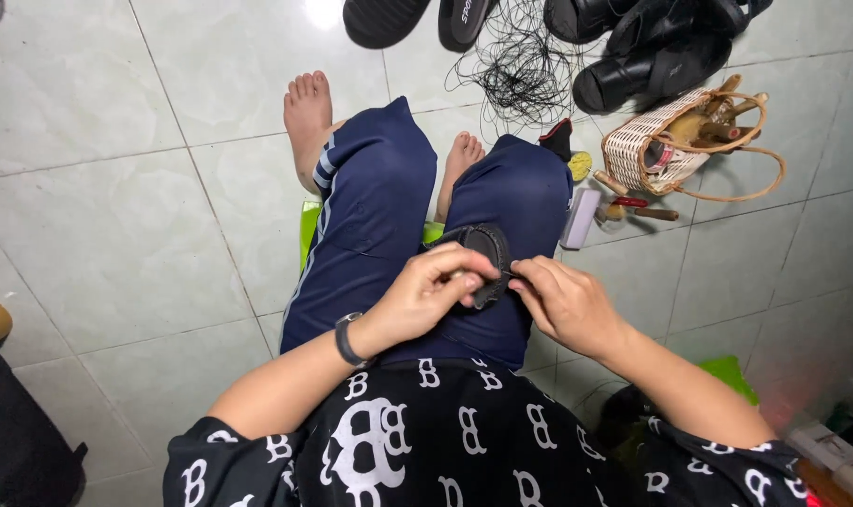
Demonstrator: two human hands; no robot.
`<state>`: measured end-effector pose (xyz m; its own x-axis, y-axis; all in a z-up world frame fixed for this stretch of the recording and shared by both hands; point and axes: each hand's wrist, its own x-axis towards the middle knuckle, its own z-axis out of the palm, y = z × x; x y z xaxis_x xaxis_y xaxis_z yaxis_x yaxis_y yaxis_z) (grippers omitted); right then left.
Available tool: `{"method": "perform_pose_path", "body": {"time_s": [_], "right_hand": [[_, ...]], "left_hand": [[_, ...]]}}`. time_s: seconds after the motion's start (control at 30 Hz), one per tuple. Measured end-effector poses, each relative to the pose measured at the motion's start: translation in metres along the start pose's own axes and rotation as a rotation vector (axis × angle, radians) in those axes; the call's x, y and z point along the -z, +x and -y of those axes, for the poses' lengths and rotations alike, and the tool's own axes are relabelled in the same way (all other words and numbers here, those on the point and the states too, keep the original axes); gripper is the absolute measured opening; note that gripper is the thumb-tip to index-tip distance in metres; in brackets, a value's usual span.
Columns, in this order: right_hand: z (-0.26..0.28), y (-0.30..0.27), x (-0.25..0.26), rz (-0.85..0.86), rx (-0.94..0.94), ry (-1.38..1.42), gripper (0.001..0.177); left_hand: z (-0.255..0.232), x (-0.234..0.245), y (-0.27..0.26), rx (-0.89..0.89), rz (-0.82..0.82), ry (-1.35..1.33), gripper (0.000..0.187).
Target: Hand-sewing a strap onto a black shoe using a needle and thread while sitting on a low seat.
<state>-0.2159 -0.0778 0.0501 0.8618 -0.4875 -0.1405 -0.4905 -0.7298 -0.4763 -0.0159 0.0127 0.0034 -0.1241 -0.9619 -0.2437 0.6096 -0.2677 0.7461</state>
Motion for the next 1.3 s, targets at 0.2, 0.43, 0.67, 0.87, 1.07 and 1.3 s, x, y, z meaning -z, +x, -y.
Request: {"method": "perform_pose_path", "body": {"time_s": [0.2, 0.43, 0.67, 0.87, 1.07, 1.3], "right_hand": [[0.000, -0.007, 0.009, -0.113, 0.020, -0.052, 0.029], [-0.002, -0.019, 0.092, 0.565, -0.232, -0.346, 0.062], [0.001, 0.001, 0.010, -0.139, -0.059, 0.601, 0.013], [0.005, 0.015, 0.009, -0.132, -0.167, 1.066, 0.008], [0.026, 0.031, 0.010, -0.119, -0.039, 0.579, 0.014], [0.020, 0.033, 0.009, -0.110, -0.049, 0.493, 0.004]], "left_hand": [[-0.010, -0.017, 0.006, 0.079, -0.102, 0.337, 0.036], [-0.020, -0.029, 0.018, -0.416, 0.015, 0.976, 0.023], [-0.004, -0.001, 0.001, -0.402, -0.136, 1.107, 0.053], [-0.025, -0.001, -0.007, -0.154, 0.015, 0.730, 0.059], [-0.020, -0.001, -0.005, 0.070, -0.018, 0.209, 0.058], [-0.051, -0.007, 0.005, -0.013, 0.056, 0.279, 0.046]]}}
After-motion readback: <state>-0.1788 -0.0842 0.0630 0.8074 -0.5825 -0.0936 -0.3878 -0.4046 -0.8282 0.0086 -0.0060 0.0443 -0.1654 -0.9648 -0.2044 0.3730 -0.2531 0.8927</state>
